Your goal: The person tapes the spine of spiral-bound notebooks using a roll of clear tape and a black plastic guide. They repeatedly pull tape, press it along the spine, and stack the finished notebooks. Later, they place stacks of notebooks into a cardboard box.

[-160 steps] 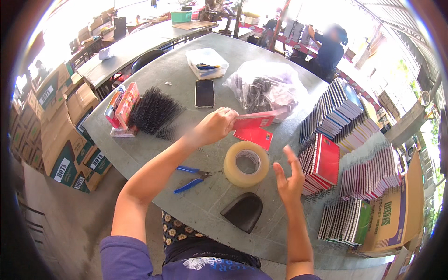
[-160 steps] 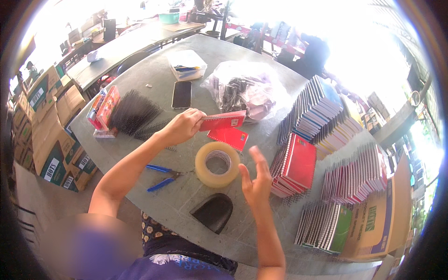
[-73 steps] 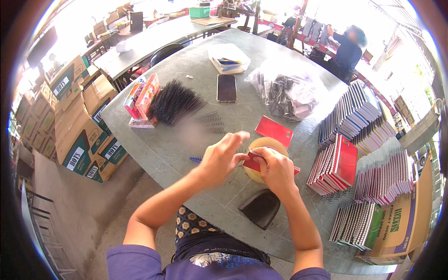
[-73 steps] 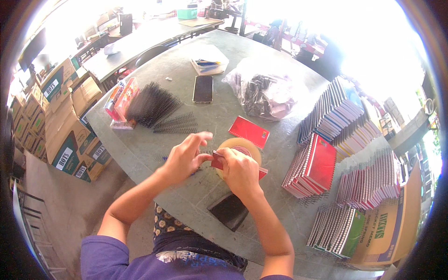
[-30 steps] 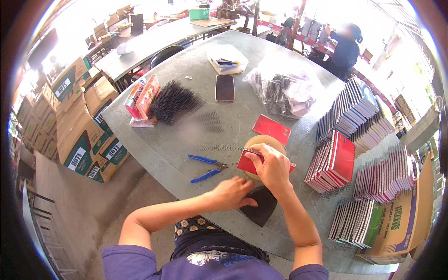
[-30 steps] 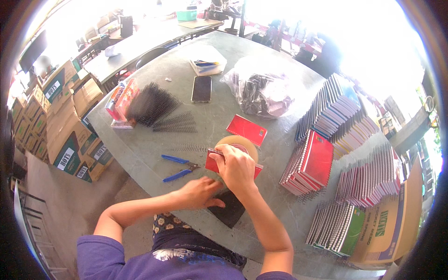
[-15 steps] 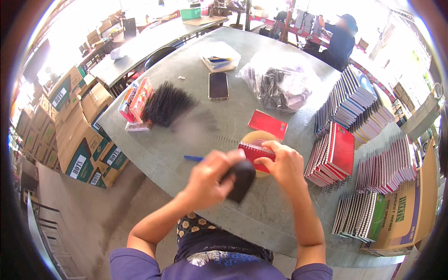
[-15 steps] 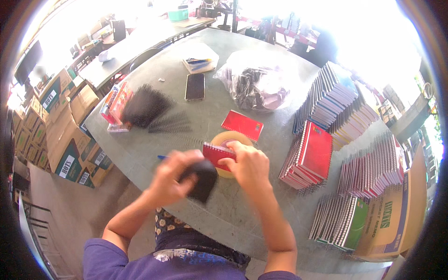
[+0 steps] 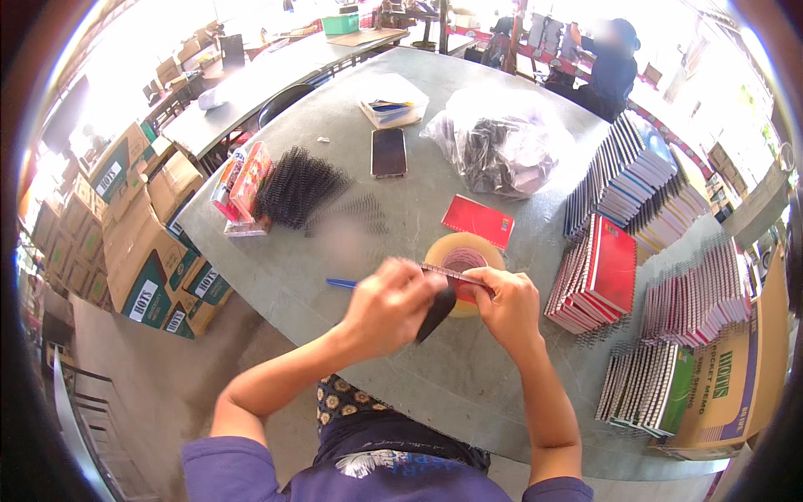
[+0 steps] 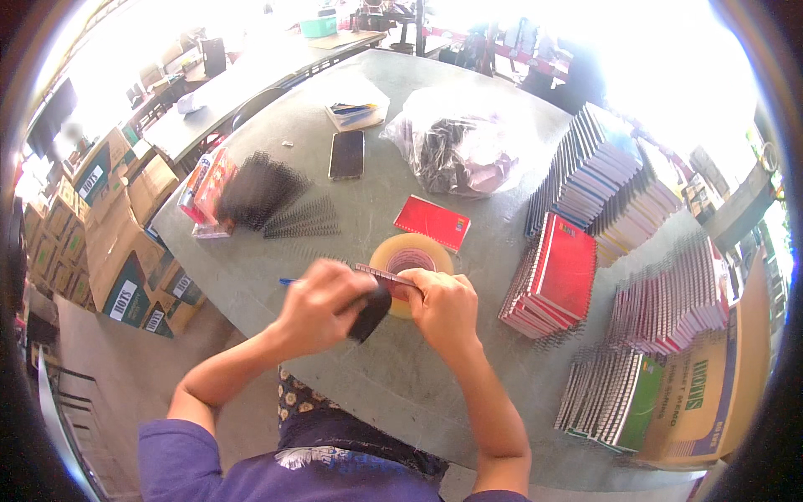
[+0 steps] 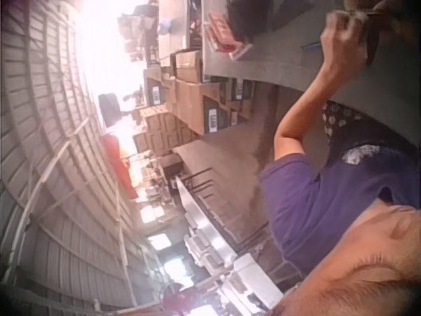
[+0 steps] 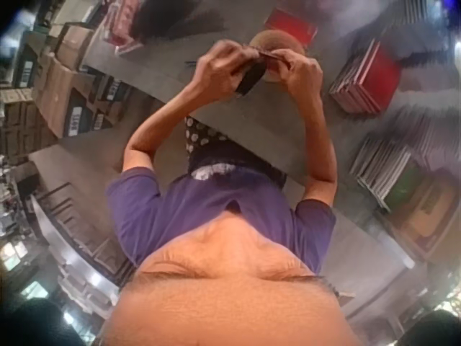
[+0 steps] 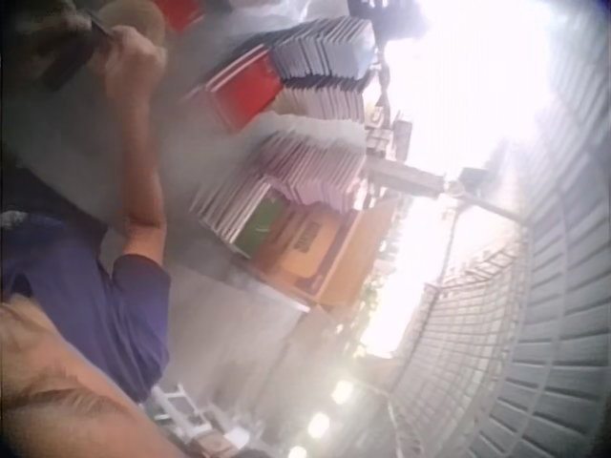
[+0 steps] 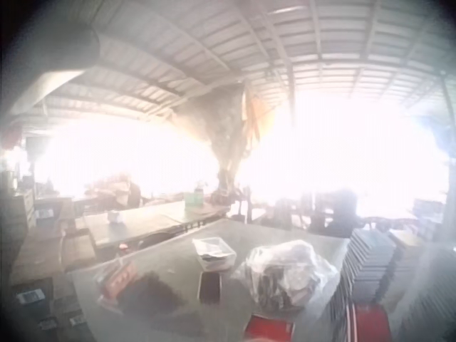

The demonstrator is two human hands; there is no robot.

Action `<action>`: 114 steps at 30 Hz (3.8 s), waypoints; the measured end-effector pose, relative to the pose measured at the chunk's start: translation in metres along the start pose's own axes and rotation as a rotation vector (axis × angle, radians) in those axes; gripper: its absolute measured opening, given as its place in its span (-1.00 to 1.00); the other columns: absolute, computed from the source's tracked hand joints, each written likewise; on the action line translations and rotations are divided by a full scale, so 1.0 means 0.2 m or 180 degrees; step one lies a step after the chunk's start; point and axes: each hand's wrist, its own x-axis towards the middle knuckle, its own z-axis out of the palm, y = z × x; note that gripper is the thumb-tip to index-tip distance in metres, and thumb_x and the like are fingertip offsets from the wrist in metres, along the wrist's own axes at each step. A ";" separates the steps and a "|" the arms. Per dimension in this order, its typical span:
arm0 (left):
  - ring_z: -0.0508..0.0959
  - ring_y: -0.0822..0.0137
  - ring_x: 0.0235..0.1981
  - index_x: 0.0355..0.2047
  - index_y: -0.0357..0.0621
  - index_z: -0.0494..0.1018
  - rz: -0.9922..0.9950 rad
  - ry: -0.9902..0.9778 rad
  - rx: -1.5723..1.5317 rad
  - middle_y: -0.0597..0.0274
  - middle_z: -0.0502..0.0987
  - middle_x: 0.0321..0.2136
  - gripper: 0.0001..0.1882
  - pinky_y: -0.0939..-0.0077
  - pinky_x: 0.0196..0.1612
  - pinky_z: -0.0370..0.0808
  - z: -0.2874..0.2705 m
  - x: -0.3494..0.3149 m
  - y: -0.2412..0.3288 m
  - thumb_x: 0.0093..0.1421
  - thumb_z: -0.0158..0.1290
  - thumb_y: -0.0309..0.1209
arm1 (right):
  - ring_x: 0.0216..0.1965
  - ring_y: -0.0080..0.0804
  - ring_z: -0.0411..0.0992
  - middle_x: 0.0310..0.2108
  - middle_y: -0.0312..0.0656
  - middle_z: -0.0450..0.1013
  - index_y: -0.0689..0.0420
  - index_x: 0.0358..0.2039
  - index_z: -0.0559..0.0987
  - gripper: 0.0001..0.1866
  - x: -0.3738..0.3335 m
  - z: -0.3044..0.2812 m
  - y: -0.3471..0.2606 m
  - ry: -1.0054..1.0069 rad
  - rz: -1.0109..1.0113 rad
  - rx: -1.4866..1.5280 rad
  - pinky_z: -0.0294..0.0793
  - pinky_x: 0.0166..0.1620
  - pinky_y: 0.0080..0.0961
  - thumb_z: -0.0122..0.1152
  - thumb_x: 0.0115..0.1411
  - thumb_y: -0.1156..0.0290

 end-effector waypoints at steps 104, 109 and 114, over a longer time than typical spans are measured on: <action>0.44 0.03 -0.32 -0.44 -0.27 0.41 0.0567 -0.1020 -0.0879 0.03 0.43 -0.43 -0.87 0.22 -0.22 0.39 0.31 0.29 0.09 -0.01 0.08 -0.50 | -0.44 -0.60 0.52 -0.53 -0.10 0.53 0.28 -0.27 0.53 -0.84 -0.23 0.00 0.21 -0.0291 0.0939 0.1591 0.48 -0.38 -0.59 0.05 0.15 0.54; 0.44 0.05 -0.34 -0.44 -0.21 0.42 0.0528 -0.0902 -0.0885 0.08 0.41 -0.46 -0.85 0.24 -0.24 0.39 0.29 0.29 0.12 -0.07 0.11 -0.53 | -0.43 -0.51 0.54 -0.48 -0.06 0.54 0.25 -0.25 0.53 -0.84 -0.23 -0.01 0.17 -0.0337 0.1101 0.1673 0.49 -0.34 -0.55 0.05 0.15 0.55; 0.45 0.08 -0.25 -0.39 -0.18 0.45 0.0329 -0.0974 -0.0896 0.12 0.46 -0.42 -0.78 0.24 -0.17 0.37 0.25 0.30 0.11 -0.10 0.18 -0.47 | -0.31 -0.38 0.55 -0.38 -0.08 0.55 0.17 -0.22 0.55 -0.80 -0.23 -0.03 0.15 0.0263 0.0057 0.0429 0.49 -0.21 -0.46 0.09 0.12 0.56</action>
